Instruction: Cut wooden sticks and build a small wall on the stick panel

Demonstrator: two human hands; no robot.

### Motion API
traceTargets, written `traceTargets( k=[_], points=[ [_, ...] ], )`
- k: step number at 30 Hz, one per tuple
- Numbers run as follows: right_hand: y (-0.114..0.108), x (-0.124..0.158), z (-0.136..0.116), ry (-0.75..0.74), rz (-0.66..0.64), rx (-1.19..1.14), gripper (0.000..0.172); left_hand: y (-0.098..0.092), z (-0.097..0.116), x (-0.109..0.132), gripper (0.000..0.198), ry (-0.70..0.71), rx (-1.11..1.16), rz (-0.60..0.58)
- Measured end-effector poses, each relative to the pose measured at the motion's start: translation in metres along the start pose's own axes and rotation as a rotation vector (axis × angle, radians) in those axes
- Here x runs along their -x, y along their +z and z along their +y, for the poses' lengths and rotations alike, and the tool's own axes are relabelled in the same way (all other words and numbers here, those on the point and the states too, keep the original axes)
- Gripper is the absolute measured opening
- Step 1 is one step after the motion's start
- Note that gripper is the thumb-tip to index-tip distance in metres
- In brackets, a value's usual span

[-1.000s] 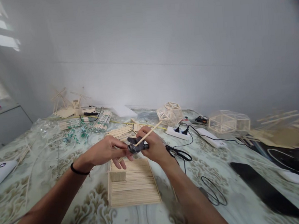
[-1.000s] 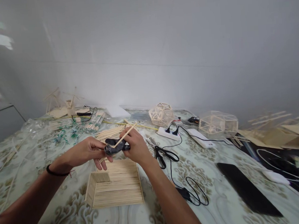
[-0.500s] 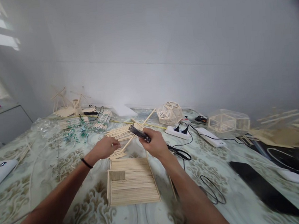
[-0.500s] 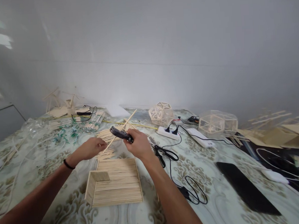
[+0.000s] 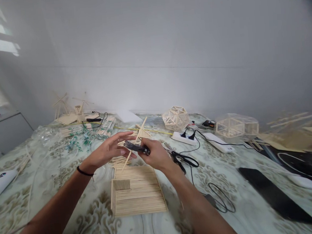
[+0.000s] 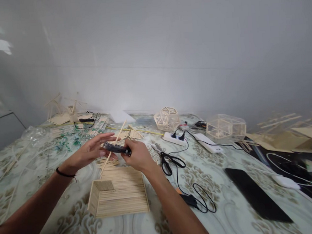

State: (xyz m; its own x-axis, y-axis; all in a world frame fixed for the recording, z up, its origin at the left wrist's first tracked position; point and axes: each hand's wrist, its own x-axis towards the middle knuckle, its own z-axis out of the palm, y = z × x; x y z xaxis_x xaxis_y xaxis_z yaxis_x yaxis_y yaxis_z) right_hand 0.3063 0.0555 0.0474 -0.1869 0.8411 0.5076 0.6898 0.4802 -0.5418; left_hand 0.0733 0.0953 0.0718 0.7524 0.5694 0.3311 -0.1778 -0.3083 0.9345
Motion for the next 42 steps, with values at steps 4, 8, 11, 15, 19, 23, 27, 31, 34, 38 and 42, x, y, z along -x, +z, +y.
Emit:
traceTargets(
  k=[4,8,11,15,19,23,27,31,34,38,42],
  points=[
    [0.005,0.002,-0.005,-0.065,-0.039,-0.041,0.009,0.006,0.005,0.004,0.058,-0.024,0.252,-0.08],
    [0.008,0.003,-0.007,-0.117,-0.053,-0.095,0.023,0.01,0.013,0.004,0.056,-0.122,0.261,-0.067],
    [0.007,0.005,-0.006,-0.107,-0.032,-0.073,0.009,0.01,0.018,0.005,0.058,-0.122,0.259,-0.081],
    [0.0,0.004,-0.01,-0.063,0.061,-0.164,0.017,0.001,0.016,0.005,0.058,-0.107,0.228,-0.018],
    [-0.002,0.001,-0.018,0.16,0.162,-0.522,0.028,-0.001,0.015,0.005,0.054,-0.116,0.131,0.004],
    [-0.001,-0.004,-0.021,0.231,0.198,-0.804,0.037,0.006,0.017,0.004,0.049,-0.208,0.056,-0.112],
    [-0.01,-0.006,-0.016,0.24,0.306,-0.788,0.036,0.006,0.015,0.002,0.053,-0.246,-0.002,-0.088],
    [-0.018,-0.006,-0.015,0.259,0.248,-0.654,0.038,0.006,0.01,-0.003,0.059,-0.313,-0.115,0.2],
    [-0.012,-0.005,-0.021,0.308,0.096,-0.569,0.038,0.012,0.007,-0.007,0.039,-0.331,-0.158,0.288],
    [-0.001,-0.005,-0.032,0.338,0.019,-0.676,0.037,0.023,0.004,-0.008,0.019,-0.298,-0.202,0.28],
    [0.0,-0.006,-0.037,0.339,0.007,-0.723,0.036,0.027,0.003,-0.007,0.022,-0.276,-0.24,0.306]
  ],
)
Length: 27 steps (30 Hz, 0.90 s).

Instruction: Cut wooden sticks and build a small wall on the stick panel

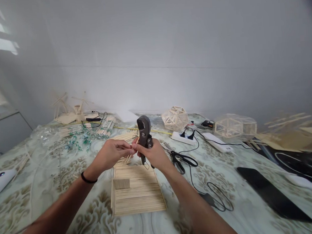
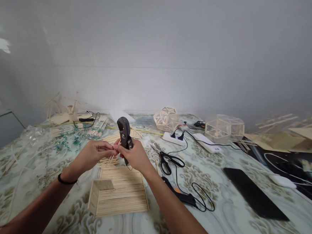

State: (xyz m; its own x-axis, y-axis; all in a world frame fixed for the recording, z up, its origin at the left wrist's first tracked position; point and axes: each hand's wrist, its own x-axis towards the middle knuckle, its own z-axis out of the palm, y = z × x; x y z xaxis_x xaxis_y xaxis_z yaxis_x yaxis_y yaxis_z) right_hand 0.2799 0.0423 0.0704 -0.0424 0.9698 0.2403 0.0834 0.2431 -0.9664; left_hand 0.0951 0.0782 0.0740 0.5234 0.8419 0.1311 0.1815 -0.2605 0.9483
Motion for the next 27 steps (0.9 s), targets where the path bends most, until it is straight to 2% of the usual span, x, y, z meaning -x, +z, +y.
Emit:
traceTargets(
  k=[2,6,9,16,23,27],
  points=[
    [-0.002,-0.0003,-0.0008,-0.004,0.022,0.024,0.033,-0.0005,0.0008,0.0001,0.024,0.013,-0.034,0.002],
    [-0.0077,-0.0016,-0.0017,-0.038,0.108,0.014,0.031,-0.0002,0.0001,-0.0001,0.036,-0.02,-0.142,-0.067],
    [-0.0093,-0.0018,-0.0036,-0.081,0.141,-0.03,0.032,0.0021,-0.0032,0.0,0.042,-0.065,-0.052,-0.098],
    [-0.0034,-0.0004,-0.0033,-0.039,0.084,0.037,0.032,0.0029,-0.0044,0.001,0.044,-0.044,0.084,-0.121],
    [-0.0033,0.0009,-0.0003,-0.086,0.084,0.117,0.032,0.0066,-0.0021,0.0019,0.047,-0.03,0.177,-0.115],
    [-0.0061,0.0009,-0.0008,-0.091,0.014,0.13,0.033,0.007,-0.0025,0.002,0.043,-0.025,0.188,-0.112]
  ],
)
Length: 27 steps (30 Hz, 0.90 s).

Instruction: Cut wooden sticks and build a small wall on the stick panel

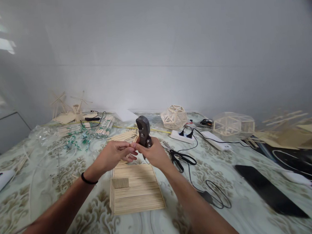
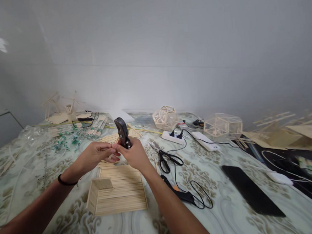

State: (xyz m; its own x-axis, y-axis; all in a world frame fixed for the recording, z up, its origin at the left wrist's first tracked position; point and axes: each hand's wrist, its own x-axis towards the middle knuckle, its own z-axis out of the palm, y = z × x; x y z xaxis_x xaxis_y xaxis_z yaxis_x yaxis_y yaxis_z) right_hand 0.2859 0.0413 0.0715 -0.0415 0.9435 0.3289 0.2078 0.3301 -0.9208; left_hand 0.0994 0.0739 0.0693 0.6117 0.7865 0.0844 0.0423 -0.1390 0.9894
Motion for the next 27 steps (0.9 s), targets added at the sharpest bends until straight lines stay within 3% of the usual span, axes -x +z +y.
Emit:
traceTargets(
  k=[3,6,10,12,15,18,23,27],
  points=[
    [-0.007,-0.001,0.002,-0.057,-0.026,0.029,0.033,-0.001,0.004,0.001,0.04,0.003,-0.018,0.008],
    [-0.021,-0.004,0.005,-0.12,0.056,0.111,0.034,-0.003,0.012,0.004,0.039,0.007,-0.014,0.008],
    [-0.041,-0.009,0.011,-0.371,0.158,0.354,0.013,-0.004,0.022,0.009,0.035,0.038,0.01,-0.044],
    [-0.047,-0.011,0.014,-0.507,0.136,0.48,0.019,-0.005,0.025,0.011,0.034,0.043,0.014,-0.094],
    [-0.047,-0.011,0.014,-0.647,0.078,0.579,0.042,-0.005,0.026,0.014,0.031,0.035,0.009,-0.183],
    [-0.041,-0.009,0.012,-0.729,0.056,0.608,0.05,-0.005,0.026,0.015,0.028,0.007,0.023,-0.264],
    [-0.032,-0.006,0.01,-0.766,0.011,0.626,0.046,-0.009,0.025,0.017,0.03,-0.019,0.033,-0.378],
    [-0.027,-0.007,0.013,-0.768,-0.001,0.618,0.037,-0.012,0.022,0.017,0.029,-0.01,0.085,-0.401]
  ],
)
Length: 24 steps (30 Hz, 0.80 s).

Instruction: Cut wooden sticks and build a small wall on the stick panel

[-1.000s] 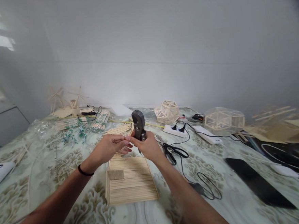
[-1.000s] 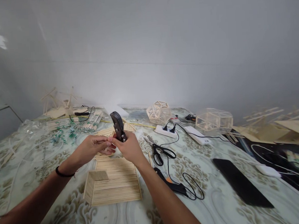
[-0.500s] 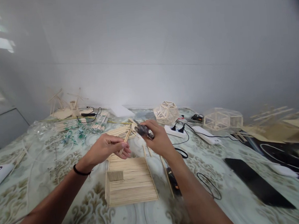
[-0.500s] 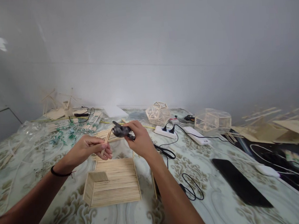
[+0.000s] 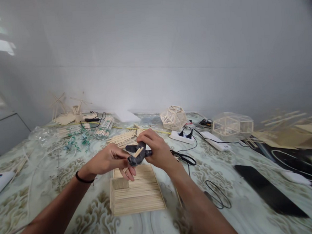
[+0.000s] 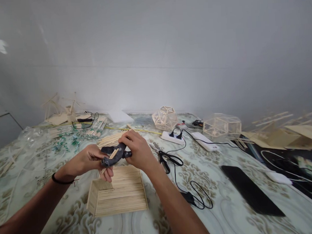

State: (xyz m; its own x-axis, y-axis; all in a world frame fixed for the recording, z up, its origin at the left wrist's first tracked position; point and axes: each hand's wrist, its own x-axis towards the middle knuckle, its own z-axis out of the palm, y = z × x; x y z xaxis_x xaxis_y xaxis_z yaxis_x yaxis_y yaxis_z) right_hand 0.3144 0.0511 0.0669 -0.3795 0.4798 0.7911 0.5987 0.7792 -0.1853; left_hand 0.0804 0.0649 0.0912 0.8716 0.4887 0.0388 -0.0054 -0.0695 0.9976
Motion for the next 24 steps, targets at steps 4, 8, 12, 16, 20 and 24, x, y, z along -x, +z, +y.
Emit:
traceTargets(
  k=[4,8,12,16,20,24],
  points=[
    [0.0,0.0,0.0,0.026,0.044,-0.07,0.036,0.001,0.001,0.0,0.025,-0.023,0.02,0.007],
    [-0.004,-0.001,-0.003,0.005,0.062,-0.092,0.042,0.001,0.002,-0.001,0.025,-0.061,0.048,-0.056],
    [-0.004,-0.002,-0.005,-0.022,0.05,-0.059,0.038,-0.002,-0.001,0.0,0.028,-0.048,0.038,-0.083],
    [0.001,0.003,0.0,0.026,0.041,0.036,0.015,-0.006,-0.004,0.001,0.026,-0.055,0.005,-0.067],
    [0.008,0.01,0.01,0.269,0.02,0.079,0.01,-0.016,-0.005,0.0,0.032,-0.07,-0.059,0.022],
    [0.007,0.012,0.017,0.459,0.075,0.111,0.022,-0.032,-0.015,-0.006,0.041,-0.165,-0.419,0.215]
  ],
)
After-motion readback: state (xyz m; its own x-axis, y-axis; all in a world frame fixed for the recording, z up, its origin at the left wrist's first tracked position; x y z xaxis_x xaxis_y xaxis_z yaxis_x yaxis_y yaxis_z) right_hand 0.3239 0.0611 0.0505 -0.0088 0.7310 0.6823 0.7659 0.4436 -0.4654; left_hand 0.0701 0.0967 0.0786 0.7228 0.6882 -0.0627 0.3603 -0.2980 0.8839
